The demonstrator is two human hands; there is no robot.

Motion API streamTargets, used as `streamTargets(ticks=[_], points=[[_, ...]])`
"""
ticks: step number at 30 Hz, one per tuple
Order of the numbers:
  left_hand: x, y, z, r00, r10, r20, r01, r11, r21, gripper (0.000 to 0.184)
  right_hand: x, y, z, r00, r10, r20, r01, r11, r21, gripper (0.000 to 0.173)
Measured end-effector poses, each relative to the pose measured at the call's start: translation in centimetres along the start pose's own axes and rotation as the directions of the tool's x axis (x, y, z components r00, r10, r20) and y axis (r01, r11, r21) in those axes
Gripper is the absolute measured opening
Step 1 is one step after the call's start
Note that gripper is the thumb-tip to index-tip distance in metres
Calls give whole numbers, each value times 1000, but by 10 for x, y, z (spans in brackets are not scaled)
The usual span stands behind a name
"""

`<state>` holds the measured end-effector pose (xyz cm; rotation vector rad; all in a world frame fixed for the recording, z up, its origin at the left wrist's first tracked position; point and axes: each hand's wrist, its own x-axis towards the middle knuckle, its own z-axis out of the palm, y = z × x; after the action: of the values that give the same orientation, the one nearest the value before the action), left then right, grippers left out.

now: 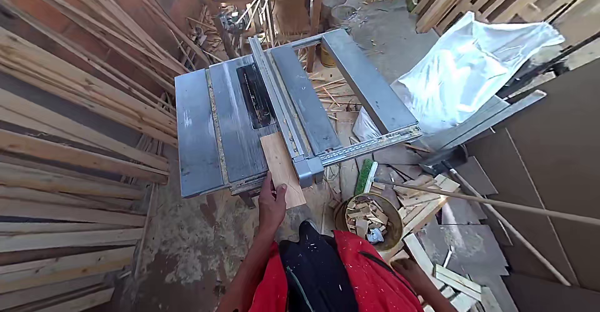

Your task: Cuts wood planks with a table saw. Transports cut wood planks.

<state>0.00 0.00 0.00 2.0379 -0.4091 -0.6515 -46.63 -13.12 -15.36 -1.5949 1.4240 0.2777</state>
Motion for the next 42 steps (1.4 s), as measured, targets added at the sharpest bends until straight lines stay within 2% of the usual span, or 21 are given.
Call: streamTargets(ticks=[1, 2, 4, 6, 8, 10, 12, 14, 16, 19, 22, 25, 30, 32, 34, 37, 40, 42], points=[[3, 3, -6, 999, -1, 44, -1, 1000, 30, 81, 38, -2, -9, 999, -39, 3, 39, 999, -3, 45], [8, 3, -11, 996, 3, 87, -8, 999, 52, 95, 60, -30, -22, 996, -90, -17, 90, 996, -9, 45], [16, -5, -18, 982, 34, 186, -54, 993, 105, 123, 65, -114, -48, 966, -225, -127, 227, 974, 0, 37], [25, -13, -20, 960, 109, 259, -180, 947, 268, 128, 42, -198, -62, 890, -371, -266, 390, 921, 19, 29], [31, -11, -22, 934, 172, 314, -319, 800, 509, 119, 23, -267, -59, 809, -509, -295, 540, 841, 28, 31], [37, -8, -23, 920, 215, 327, -383, 664, 642, 114, 3, -323, -40, 761, -620, -190, 633, 774, 8, 51], [36, -4, -28, 904, 270, 332, -427, 618, 660, 110, -16, -367, -7, 765, -637, -97, 635, 771, -54, 82], [31, -3, -35, 880, 324, 348, -476, 585, 657, 107, -26, -393, 30, 780, -617, -101, 594, 782, -192, 101], [27, -5, -40, 860, 358, 363, -508, 540, 671, 105, -27, -404, 51, 791, -598, -131, 531, 777, -338, 99], [29, -11, -46, 818, 440, 371, -563, 479, 673, 108, -32, -407, 52, 737, -644, -203, 480, 711, -513, 79], [29, -9, -52, 778, 474, 413, -615, 441, 653, 113, -54, -424, 33, 725, -647, -234, 440, 698, -565, 70], [37, -4, -53, 751, 510, 419, -642, 420, 641, 114, -55, -432, 24, 739, -622, -257, 419, 724, -547, 69], [60, 10, -44, 747, 525, 408, -650, 448, 614, 115, -37, -408, 11, 763, -601, -239, 437, 751, -495, 87], [66, 15, -38, 764, 497, 412, -636, 475, 608, 116, -28, -401, 2, 747, -623, -234, 456, 735, -501, 91], [69, 17, -36, 778, 476, 410, -622, 499, 603, 114, -14, -396, -7, 702, -683, -203, 535, 694, -482, 95], [71, 19, -34, 794, 435, 426, -608, 539, 583, 111, 9, -396, -24, 617, -783, -81, 718, 602, -350, 106], [73, 15, -32, 808, 408, 425, -589, 577, 565, 108, 24, -410, -36, 668, -738, 94, 742, 653, -148, 121], [75, 14, -33, 814, 418, 403, -580, 601, 549, 102, 32, -415, -36, 682, -712, 164, 730, 675, -107, 127]])
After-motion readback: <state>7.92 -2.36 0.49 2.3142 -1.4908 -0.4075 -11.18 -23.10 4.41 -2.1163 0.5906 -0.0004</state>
